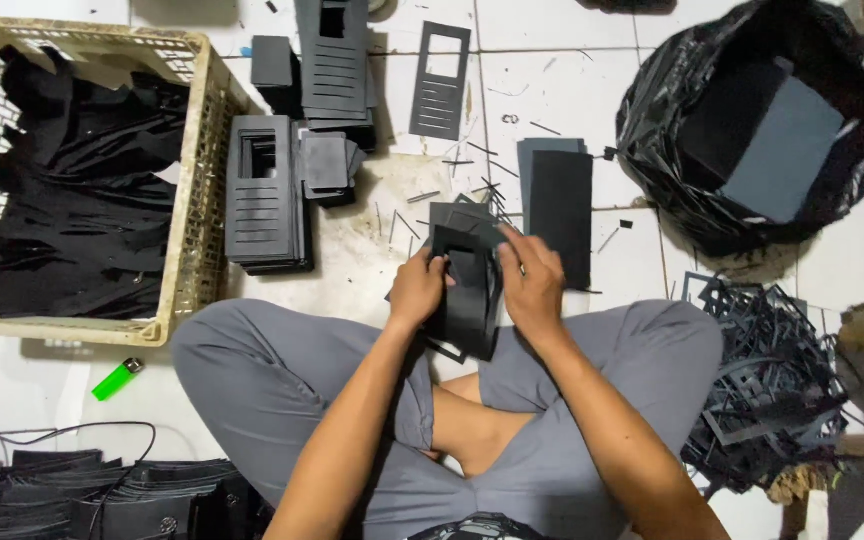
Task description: Removing waste material scraps from pre-cut leather or synthetic parts
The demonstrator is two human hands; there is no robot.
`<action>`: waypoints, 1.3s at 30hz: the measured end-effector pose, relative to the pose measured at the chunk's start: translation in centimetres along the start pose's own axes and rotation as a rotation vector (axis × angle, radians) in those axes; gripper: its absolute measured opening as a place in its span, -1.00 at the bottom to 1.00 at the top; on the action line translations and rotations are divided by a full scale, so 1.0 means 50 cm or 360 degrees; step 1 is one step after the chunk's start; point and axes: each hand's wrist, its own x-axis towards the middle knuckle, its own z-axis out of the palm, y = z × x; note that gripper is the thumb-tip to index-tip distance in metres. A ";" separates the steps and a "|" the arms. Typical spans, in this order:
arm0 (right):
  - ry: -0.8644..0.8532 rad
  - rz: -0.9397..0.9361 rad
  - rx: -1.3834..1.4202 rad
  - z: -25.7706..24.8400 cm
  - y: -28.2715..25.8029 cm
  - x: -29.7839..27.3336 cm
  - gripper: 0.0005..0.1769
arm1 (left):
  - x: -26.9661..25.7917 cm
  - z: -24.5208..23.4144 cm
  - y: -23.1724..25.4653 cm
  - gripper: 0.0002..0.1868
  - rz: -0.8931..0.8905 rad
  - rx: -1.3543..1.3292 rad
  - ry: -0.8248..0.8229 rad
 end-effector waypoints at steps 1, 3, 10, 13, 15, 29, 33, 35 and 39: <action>-0.0008 -0.0015 0.0007 0.012 -0.013 0.006 -0.72 | 0.014 0.008 -0.006 -0.65 -0.0004 -0.0010 0.0015; -0.0076 -0.0086 0.0190 0.038 -0.040 0.013 -0.67 | 0.041 0.021 -0.023 -0.63 -0.0067 0.0034 0.0022; -0.0096 -0.0332 0.0341 0.230 -0.147 0.103 -0.64 | 0.082 0.007 -0.056 -0.61 -0.0085 -0.0126 0.0130; 0.0109 -0.0577 0.0216 0.291 -0.183 0.164 -0.62 | 0.074 -0.005 -0.049 -0.60 -0.0055 -0.0197 0.0154; 0.0141 -0.0736 0.0025 0.342 -0.176 0.191 -0.58 | 0.065 -0.009 -0.044 -0.59 -0.0021 -0.0260 0.0167; -0.0196 -0.0122 -0.0128 0.109 -0.031 0.085 -0.65 | 0.042 0.006 -0.007 -0.60 0.0183 -0.0574 0.0048; -0.0339 0.0753 0.0122 0.065 0.140 0.025 -0.43 | 0.032 0.008 0.011 -0.63 0.0352 -0.0865 -0.0192; -0.0333 0.1001 0.0465 0.044 0.115 0.009 -0.51 | 0.011 0.008 0.029 -0.65 0.0347 -0.0811 -0.0247; -0.0290 0.1320 0.0995 0.015 0.061 -0.003 -0.66 | -0.024 -0.007 0.053 -0.67 0.0293 -0.0614 -0.0263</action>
